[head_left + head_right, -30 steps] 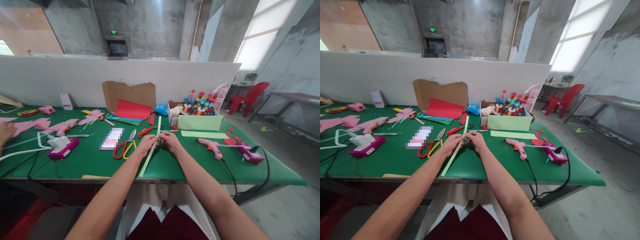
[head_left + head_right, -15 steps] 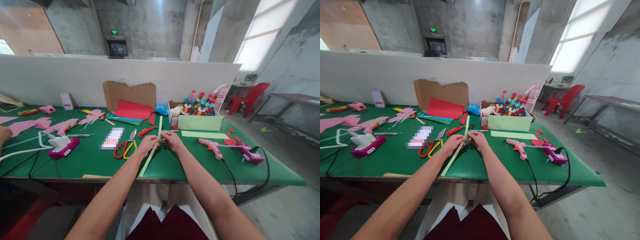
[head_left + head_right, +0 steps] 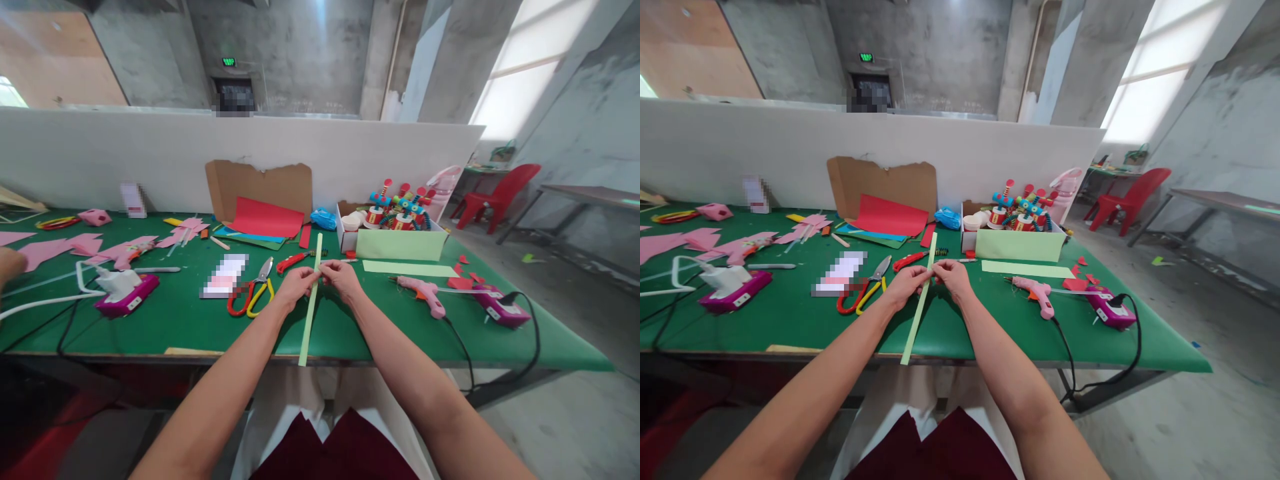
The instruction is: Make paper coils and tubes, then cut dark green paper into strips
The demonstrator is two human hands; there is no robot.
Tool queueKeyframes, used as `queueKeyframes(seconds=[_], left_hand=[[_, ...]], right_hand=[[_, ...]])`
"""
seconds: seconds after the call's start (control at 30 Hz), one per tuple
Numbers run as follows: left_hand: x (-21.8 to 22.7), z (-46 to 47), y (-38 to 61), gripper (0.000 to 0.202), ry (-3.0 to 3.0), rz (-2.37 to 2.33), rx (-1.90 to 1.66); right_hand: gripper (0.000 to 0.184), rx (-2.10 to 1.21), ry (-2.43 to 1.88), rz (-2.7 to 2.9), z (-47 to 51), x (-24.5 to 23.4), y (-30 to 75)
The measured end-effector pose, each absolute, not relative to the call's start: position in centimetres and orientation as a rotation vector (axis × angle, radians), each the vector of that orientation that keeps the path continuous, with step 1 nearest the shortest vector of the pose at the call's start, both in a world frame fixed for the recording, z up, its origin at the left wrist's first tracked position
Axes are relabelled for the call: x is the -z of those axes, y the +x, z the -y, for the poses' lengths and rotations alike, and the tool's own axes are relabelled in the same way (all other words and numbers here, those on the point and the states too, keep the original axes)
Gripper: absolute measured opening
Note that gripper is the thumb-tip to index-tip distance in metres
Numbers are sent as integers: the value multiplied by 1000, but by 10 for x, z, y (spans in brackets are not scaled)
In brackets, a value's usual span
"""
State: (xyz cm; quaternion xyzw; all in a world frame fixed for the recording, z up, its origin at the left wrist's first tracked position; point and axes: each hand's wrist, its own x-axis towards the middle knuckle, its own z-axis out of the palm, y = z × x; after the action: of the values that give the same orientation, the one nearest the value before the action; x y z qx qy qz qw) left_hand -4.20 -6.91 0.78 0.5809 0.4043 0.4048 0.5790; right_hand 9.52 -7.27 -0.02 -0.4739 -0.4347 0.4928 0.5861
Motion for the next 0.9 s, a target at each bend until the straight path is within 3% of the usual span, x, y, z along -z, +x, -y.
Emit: queueKeyframes(seconds=[0.23, 0.6, 0.9], left_hand=[[-3, 66, -44, 49, 1345, -994, -978], [-9, 68, -45, 44, 1232, -926, -868], [-7, 68, -45, 41, 1248, -916, -845]], right_hand=[[22, -1123, -1112, 1107, 77, -1, 96], [36, -1414, -1045, 989, 74, -1, 103], [37, -1383, -1023, 929, 74, 2, 99]])
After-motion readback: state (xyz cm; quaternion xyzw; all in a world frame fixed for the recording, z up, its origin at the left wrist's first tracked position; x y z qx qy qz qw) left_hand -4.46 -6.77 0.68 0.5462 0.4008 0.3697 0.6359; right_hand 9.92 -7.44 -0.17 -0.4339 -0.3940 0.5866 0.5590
